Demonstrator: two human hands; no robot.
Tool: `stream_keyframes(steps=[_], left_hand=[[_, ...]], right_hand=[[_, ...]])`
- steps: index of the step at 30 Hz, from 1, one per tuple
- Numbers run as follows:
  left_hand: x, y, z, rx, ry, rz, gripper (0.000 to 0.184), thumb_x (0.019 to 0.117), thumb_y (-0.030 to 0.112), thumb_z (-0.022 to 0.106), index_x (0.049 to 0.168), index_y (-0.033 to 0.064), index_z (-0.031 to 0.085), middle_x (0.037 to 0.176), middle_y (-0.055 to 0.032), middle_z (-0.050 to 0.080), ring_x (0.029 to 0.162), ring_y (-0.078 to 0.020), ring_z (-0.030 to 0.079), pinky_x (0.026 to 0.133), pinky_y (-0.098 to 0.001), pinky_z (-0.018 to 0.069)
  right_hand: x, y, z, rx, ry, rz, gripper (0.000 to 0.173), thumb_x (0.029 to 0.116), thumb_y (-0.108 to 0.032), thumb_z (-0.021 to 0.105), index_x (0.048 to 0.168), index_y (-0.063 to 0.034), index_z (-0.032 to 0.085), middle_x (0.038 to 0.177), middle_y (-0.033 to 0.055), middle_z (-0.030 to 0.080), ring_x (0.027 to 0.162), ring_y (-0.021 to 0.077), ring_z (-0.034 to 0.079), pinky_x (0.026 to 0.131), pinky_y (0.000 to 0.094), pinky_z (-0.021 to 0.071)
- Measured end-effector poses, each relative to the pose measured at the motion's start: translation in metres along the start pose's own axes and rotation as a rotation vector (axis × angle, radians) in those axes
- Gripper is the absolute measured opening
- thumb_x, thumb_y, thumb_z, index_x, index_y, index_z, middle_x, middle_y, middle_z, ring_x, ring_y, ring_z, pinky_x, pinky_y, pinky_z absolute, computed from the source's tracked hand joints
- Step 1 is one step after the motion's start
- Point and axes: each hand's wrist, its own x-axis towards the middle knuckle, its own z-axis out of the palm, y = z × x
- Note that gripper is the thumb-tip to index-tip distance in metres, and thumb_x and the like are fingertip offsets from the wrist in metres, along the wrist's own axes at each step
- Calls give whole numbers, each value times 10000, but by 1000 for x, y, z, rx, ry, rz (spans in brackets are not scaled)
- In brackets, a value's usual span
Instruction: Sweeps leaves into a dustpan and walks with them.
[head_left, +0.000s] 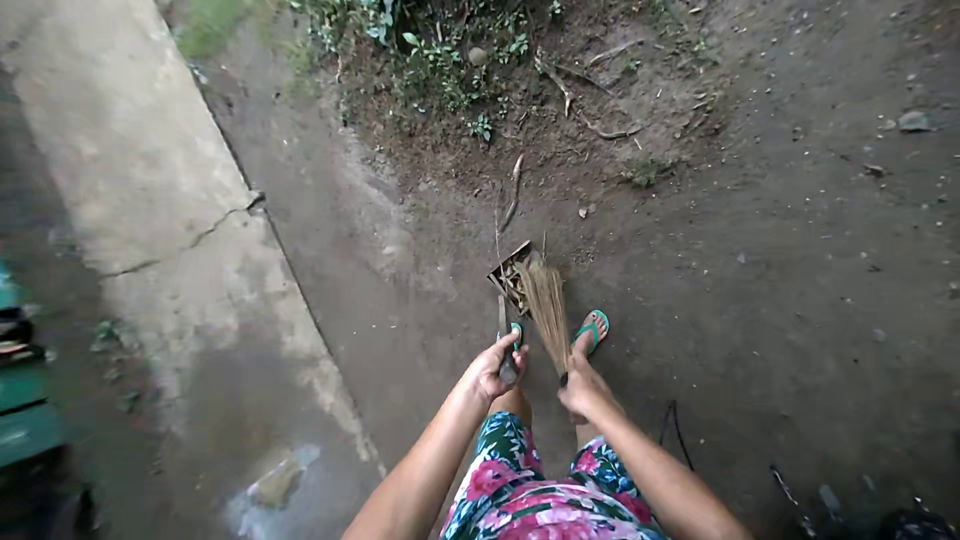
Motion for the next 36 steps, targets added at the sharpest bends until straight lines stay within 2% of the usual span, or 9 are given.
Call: stream_keyframes(steps=[4,10,16,18,21,25,29,33,36], left_hand=[[-8,5,-26,133,-14,-28,76,1000,46,457,964,34,522,659,-29,517,444,-51,487,408,-149,449],[-34,30,-99,203,-136,-115,116,990,29,406,951,13,515,603,-21,493,424,-38,486,396,-130,436],[-58,62,-147,367,-233,-166,151,1001,25,379,949,16,521,597,-19,505,426,-32,497,397,-125,435],[-63,67,-153,465,-247,-167,158,1012,45,375,968,23,524,590,-11,502,427,-33,498,395,-130,433],[-72,70,-155,572,-264,-174,175,1017,60,362,972,27,528,593,-10,502,427,-30,501,390,-128,433],[-83,65,-154,663,-249,-159,188,1016,56,358,942,30,529,594,-10,511,427,-28,499,393,-123,432],[-92,54,-152,751,-236,-137,181,1008,46,374,901,40,519,576,-4,504,422,-26,494,389,-123,424],[-94,33,-156,827,-234,-166,221,1028,79,340,904,38,517,598,-11,512,429,-26,504,389,-117,425],[-97,9,-162,924,-225,-180,208,1016,56,343,893,36,509,578,-7,505,420,-20,499,386,-113,421]], right_hand=[[-10,-9,28,45,38,16,887,958,-236,654,1660,-110,127,1435,262,544,1270,393,603,1051,558,502],[-51,-22,57,85,222,64,833,975,-245,630,1661,-142,169,1402,211,596,1284,352,602,1074,529,488],[-121,-15,107,582,385,-55,863,949,-168,725,1639,-66,218,1599,204,408,1426,330,479,1182,484,392],[-136,-14,126,695,463,-70,844,944,-150,733,1628,-59,247,1581,218,426,1432,328,469,1190,474,381],[-151,-26,154,454,574,93,843,961,-174,655,1662,-164,187,1482,253,496,1275,400,587,1061,543,492],[-145,-11,196,1007,678,-53,845,949,-103,713,1632,-46,217,1511,274,473,1279,363,597,1069,491,502],[-149,7,243,1141,709,35,843,967,-106,693,1640,-56,187,1529,262,466,1350,368,545,1124,504,449],[-140,41,317,1464,731,81,779,963,-108,708,1612,-48,281,1449,284,522,1208,401,623,997,542,531],[-139,54,383,1598,706,158,649,978,-111,690,1550,-27,396,1411,277,553,1237,393,600,1033,550,494]])
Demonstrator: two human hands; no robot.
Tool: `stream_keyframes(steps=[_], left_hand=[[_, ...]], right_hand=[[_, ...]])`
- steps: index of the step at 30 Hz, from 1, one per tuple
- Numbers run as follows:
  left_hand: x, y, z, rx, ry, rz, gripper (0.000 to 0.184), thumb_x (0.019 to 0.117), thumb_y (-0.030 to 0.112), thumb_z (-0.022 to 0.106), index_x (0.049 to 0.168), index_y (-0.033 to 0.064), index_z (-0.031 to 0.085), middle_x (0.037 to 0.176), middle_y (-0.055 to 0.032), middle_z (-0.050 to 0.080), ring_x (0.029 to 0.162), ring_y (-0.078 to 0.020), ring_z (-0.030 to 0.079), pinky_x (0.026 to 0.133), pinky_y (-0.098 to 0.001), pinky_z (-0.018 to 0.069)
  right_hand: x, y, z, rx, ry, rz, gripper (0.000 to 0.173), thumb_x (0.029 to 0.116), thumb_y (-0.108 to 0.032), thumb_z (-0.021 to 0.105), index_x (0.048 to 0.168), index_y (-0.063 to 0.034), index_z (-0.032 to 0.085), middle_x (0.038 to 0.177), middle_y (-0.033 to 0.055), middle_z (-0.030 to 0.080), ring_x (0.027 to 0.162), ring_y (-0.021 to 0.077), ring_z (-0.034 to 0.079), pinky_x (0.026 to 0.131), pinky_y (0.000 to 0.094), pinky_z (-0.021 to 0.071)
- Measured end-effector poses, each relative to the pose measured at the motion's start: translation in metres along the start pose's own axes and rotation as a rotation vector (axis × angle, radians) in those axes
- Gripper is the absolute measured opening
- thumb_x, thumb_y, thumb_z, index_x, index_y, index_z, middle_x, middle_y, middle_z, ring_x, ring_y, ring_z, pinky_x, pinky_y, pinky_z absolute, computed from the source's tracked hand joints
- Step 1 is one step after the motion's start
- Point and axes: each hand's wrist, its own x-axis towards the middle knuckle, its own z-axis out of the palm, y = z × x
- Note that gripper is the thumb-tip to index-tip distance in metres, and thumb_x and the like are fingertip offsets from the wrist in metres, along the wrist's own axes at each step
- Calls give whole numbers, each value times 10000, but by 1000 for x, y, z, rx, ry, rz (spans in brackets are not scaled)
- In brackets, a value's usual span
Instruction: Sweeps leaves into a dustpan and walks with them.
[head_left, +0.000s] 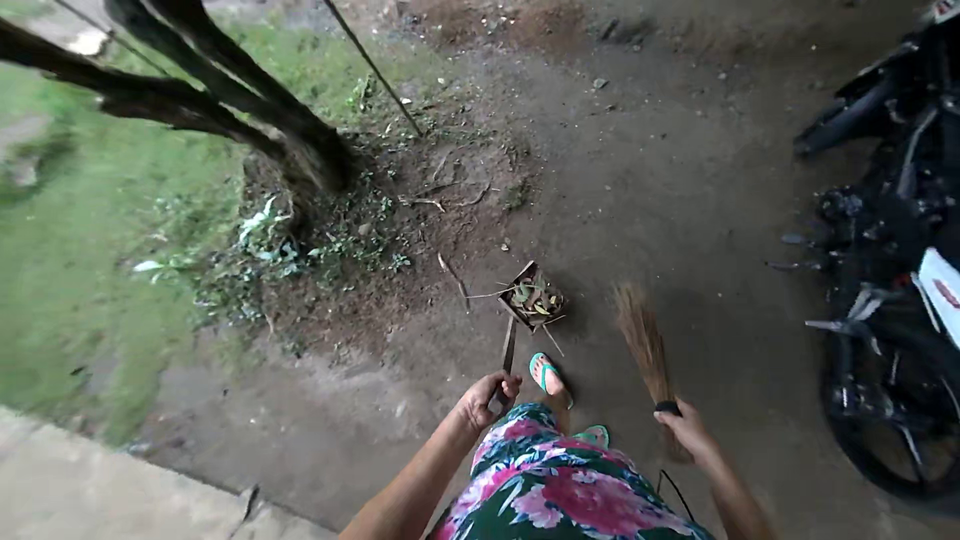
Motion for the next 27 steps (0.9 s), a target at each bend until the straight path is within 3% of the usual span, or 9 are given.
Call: stream_keyframes(steps=[2,7,12,17,21,23,27], left_hand=[[3,-14,8,28,-1,-37,190,1016,54,339,917,34,500,589,-6,507,424,-16,502,391,-111,430],[9,-55,39,89,6,-105,136,999,35,357,979,36,491,683,-22,529,444,-14,500,393,-109,440],[20,-104,72,163,-46,-217,140,983,20,364,1020,16,500,720,-37,564,467,-7,539,409,-96,458],[37,-148,110,259,-22,-393,186,974,24,343,975,10,528,685,-39,591,475,-21,584,417,-101,479],[65,-173,145,475,-126,-572,211,982,36,357,1054,-11,549,769,-67,618,572,-55,632,505,-120,535],[77,-191,167,647,-124,-599,234,996,39,331,1049,-14,552,757,-72,625,560,-56,627,502,-120,527],[99,-245,219,1152,-112,-672,272,1020,44,244,993,57,514,665,9,569,482,8,538,434,-93,444]], right_hand=[[-15,47,-11,69,19,57,582,987,-136,685,1506,-15,452,1384,282,571,1255,400,583,1058,568,462],[-47,174,-19,296,78,207,447,1019,-160,637,1425,-12,523,1226,269,637,1027,373,670,886,549,554],[-71,282,-10,615,142,376,372,1018,-158,626,1343,9,559,1034,200,649,821,272,649,740,463,563],[-93,347,-2,913,237,529,249,1020,-193,608,1151,18,621,804,109,615,612,184,578,560,366,512],[-108,380,10,1214,314,534,236,1074,-214,510,1141,-1,588,735,67,560,543,144,530,499,317,488],[-122,388,17,1377,369,570,260,1068,-194,528,1207,20,579,806,103,594,604,178,573,559,350,522],[-149,400,30,1674,481,589,221,1059,-211,508,1112,-8,579,738,91,591,554,171,572,503,321,506]])
